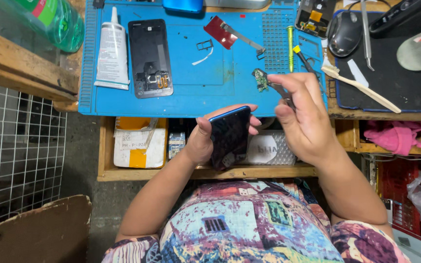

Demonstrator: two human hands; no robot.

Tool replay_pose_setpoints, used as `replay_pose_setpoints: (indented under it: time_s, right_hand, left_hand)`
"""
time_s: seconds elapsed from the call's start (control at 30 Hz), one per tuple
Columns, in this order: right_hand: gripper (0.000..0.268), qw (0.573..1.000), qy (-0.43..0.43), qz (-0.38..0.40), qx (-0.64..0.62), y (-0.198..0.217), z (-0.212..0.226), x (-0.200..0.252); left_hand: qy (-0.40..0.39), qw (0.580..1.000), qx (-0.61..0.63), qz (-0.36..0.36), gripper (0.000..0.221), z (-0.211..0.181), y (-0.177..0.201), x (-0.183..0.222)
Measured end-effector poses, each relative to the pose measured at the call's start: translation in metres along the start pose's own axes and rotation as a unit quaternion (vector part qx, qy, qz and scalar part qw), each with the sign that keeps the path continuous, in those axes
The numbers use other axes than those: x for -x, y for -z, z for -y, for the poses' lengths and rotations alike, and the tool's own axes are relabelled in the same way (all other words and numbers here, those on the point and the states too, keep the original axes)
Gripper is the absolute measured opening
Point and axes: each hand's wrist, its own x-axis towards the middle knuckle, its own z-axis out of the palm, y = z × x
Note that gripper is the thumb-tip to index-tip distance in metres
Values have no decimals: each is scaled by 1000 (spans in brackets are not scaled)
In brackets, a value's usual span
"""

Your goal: The person disassembles a mobile phone by prying open the blue back casing, separating the internal components, and removing the screen panel from the frame.

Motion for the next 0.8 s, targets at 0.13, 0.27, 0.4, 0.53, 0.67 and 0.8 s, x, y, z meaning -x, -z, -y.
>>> replay_pose_setpoints:
  time_s: [0.13, 0.27, 0.4, 0.53, 0.67, 0.8]
  right_hand:
    - [38, 998, 5, 13, 57, -6, -7, 13]
    - [35, 995, 39, 8, 88, -12, -9, 15]
    - [31, 986, 100, 30, 128, -16, -5, 7]
    - [32, 977, 134, 34, 160, -22, -9, 2]
    - [32, 973, 156, 49, 165, -21, -13, 0]
    - [30, 969, 167, 56, 172, -21, -10, -2]
  left_hand:
    - [10, 1000, 28, 4, 120, -1, 3, 0]
    - [7, 999, 32, 13, 119, 4, 5, 3]
    - [-2, 1000, -9, 12, 118, 5, 5, 5]
    - [3, 998, -70, 5, 117, 4, 6, 8]
    - [-22, 994, -105, 17, 112, 3, 5, 8]
    - [-24, 992, -123, 24, 112, 3, 7, 8]
